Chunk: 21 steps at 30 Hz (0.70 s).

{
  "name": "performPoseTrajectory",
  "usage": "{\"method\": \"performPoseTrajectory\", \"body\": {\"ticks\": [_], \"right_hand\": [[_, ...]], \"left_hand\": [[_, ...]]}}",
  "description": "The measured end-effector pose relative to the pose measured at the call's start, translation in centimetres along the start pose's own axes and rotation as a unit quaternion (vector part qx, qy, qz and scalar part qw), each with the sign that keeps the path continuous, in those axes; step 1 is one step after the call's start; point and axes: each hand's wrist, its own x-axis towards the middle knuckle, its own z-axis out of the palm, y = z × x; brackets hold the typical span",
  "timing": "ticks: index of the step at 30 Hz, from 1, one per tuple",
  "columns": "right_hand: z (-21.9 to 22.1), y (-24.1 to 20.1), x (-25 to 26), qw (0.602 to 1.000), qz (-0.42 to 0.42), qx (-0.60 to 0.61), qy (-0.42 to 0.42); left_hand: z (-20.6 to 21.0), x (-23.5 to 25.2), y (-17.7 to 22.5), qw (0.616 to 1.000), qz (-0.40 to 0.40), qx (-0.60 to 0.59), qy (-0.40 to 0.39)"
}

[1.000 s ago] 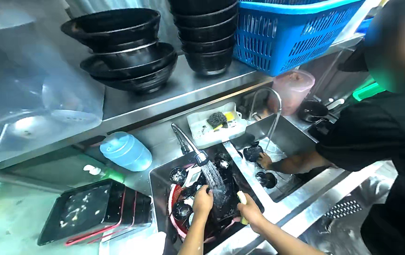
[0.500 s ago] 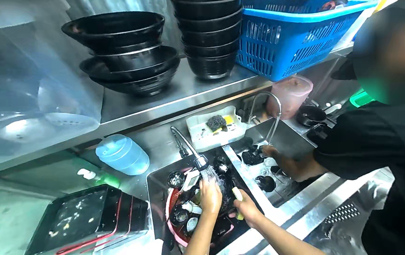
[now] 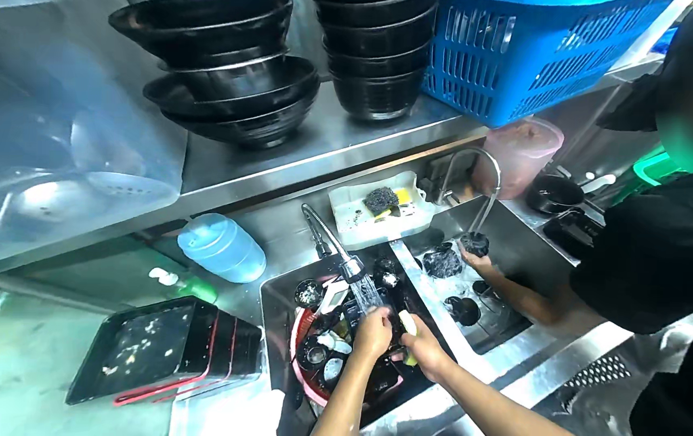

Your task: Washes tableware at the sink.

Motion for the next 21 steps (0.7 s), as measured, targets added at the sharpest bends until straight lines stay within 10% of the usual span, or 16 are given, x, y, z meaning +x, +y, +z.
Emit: {"method": "performPoseTrajectory", "body": {"ticks": [7, 17, 21], "right_hand": [[0.3, -0.1, -0.1, 1.0, 0.003, -0.009, -0.023], [-0.7, 0.9, 0.0, 1.0, -0.007, 0.02, -0.003], [-0.6, 0.8, -0.1, 0.999, 0.005, 0.036, 0.003]], "left_hand": [[0.7, 1.1, 0.5, 0.994, -0.064, 0.016, 0.082], [1.0, -1.0, 0.6, 0.98, 0.039, 0.115, -0.159], [0.5, -1.4, 0.3, 0.994, 0.017, -0.017, -0.109]]}}
